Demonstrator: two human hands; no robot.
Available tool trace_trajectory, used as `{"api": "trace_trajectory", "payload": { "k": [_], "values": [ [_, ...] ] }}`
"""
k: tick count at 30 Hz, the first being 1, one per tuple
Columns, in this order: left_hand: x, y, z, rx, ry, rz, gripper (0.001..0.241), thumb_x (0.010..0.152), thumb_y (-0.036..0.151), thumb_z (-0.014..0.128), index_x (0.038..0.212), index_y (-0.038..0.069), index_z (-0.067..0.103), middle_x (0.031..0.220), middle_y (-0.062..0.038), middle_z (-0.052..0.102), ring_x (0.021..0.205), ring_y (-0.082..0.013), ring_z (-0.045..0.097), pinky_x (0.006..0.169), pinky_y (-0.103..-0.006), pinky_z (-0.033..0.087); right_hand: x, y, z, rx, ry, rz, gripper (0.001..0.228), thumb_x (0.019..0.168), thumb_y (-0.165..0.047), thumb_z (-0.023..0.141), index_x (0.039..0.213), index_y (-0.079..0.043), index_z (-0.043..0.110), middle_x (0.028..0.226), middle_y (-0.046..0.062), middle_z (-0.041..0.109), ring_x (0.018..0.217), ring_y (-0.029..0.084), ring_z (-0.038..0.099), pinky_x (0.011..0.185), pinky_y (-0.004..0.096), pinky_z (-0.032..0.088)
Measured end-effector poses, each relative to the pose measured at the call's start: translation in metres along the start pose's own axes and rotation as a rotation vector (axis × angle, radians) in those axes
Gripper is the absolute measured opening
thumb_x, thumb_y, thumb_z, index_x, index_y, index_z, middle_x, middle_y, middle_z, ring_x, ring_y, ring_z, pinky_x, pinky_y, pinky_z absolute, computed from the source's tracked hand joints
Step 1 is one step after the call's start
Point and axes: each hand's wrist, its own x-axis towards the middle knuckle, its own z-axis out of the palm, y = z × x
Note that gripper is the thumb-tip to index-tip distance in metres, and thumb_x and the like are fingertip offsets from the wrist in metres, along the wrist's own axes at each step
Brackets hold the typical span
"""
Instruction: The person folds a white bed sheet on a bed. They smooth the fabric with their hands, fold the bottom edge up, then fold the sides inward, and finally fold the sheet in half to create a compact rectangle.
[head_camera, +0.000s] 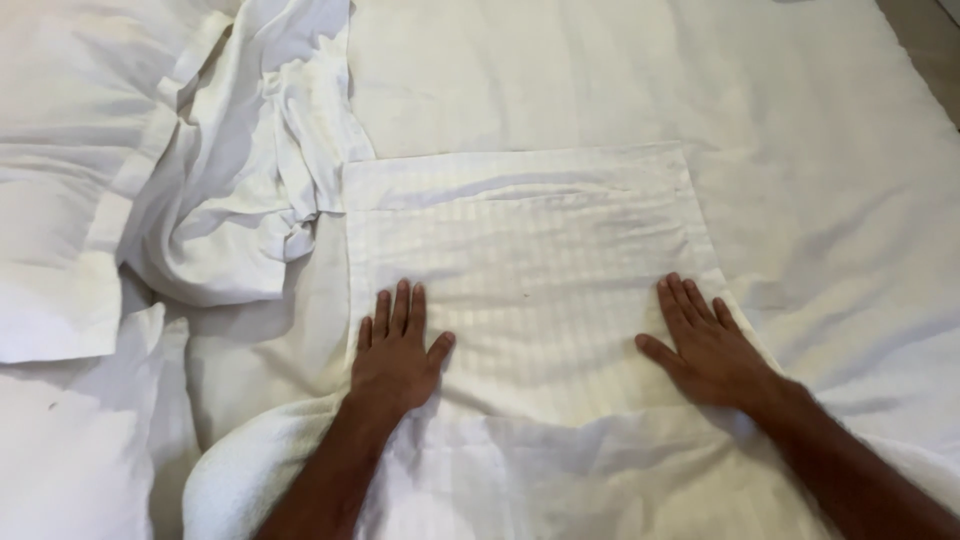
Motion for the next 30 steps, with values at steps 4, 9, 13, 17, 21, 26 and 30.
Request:
{"api": "trace_trajectory", "payload": {
  "k": [4,9,13,17,21,26,30],
  "values": [
    [-0.001,0.003,-0.006,0.015,-0.020,-0.028,0.086,0.101,0.063,0.029,0.165,0.021,-0.009,0.174,-0.001,-0.013,0.159,-0.0257,-0.011,0.127,-0.0470,-0.003,0.008,0.010,0.003,-0.016,0.030,0.022,0.095,0.098,-0.068,0.031,0.162,-0.005,-0.001,0.172,0.013,-0.002,0.158,0.028,-0.003,0.124,0.049,0.003],
    [-0.007,0.012,-0.011,0.062,0.065,0.092,0.085,0.102,0.063,0.029,0.165,0.020,-0.006,0.173,-0.006,-0.012,0.159,-0.0270,-0.012,0.125,-0.0509,-0.006,0.002,0.001,-0.006,-0.044,0.118,-0.164,0.093,0.099,-0.064,0.036,0.161,-0.004,0.002,0.170,0.016,0.001,0.157,0.029,-0.002,0.123,0.045,0.005],
    [-0.016,0.024,-0.002,0.097,0.026,0.241,0.081,0.103,0.063,0.027,0.166,0.022,-0.004,0.173,-0.006,-0.011,0.159,-0.0271,-0.011,0.126,-0.0509,-0.006,-0.012,-0.022,-0.016,0.017,0.037,-0.287,0.090,0.100,-0.061,0.035,0.162,-0.005,0.002,0.172,0.014,0.001,0.158,0.028,-0.001,0.125,0.043,0.005],
    [-0.020,0.020,0.000,0.098,-0.072,0.277,0.081,0.101,0.066,0.025,0.166,0.025,-0.002,0.174,-0.003,-0.011,0.159,-0.0268,-0.012,0.127,-0.0492,-0.005,-0.016,-0.022,-0.016,-0.025,-0.077,-0.223,0.090,0.101,-0.063,0.034,0.163,-0.008,0.000,0.172,0.012,0.000,0.159,0.025,-0.002,0.126,0.042,0.004],
    [-0.021,0.014,-0.007,0.088,-0.100,0.227,0.088,0.098,0.073,0.023,0.165,0.023,-0.006,0.174,-0.003,-0.013,0.159,-0.0269,-0.014,0.127,-0.0457,-0.004,-0.015,-0.009,-0.014,-0.070,-0.131,-0.126,0.094,0.099,-0.069,0.031,0.163,-0.009,-0.006,0.172,0.011,-0.006,0.158,0.025,-0.006,0.126,0.041,0.002],
    [-0.010,0.000,-0.006,0.048,-0.087,0.139,0.094,0.096,0.077,0.021,0.165,0.020,-0.009,0.174,-0.004,-0.015,0.159,-0.0265,-0.015,0.127,-0.0429,-0.003,-0.010,0.013,-0.004,-0.056,-0.101,-0.074,0.099,0.097,-0.073,0.029,0.162,-0.008,-0.006,0.172,0.012,-0.008,0.159,0.024,-0.008,0.126,0.041,0.002],
    [0.001,-0.013,-0.001,0.027,-0.058,0.065,0.098,0.095,0.079,0.021,0.165,0.019,-0.011,0.174,-0.004,-0.015,0.159,-0.0254,-0.014,0.128,-0.0423,-0.002,-0.008,0.022,-0.001,-0.013,-0.100,-0.050,0.102,0.096,-0.075,0.029,0.161,-0.006,-0.007,0.172,0.014,-0.011,0.159,0.026,-0.011,0.126,0.042,0.003]
  ]
}}
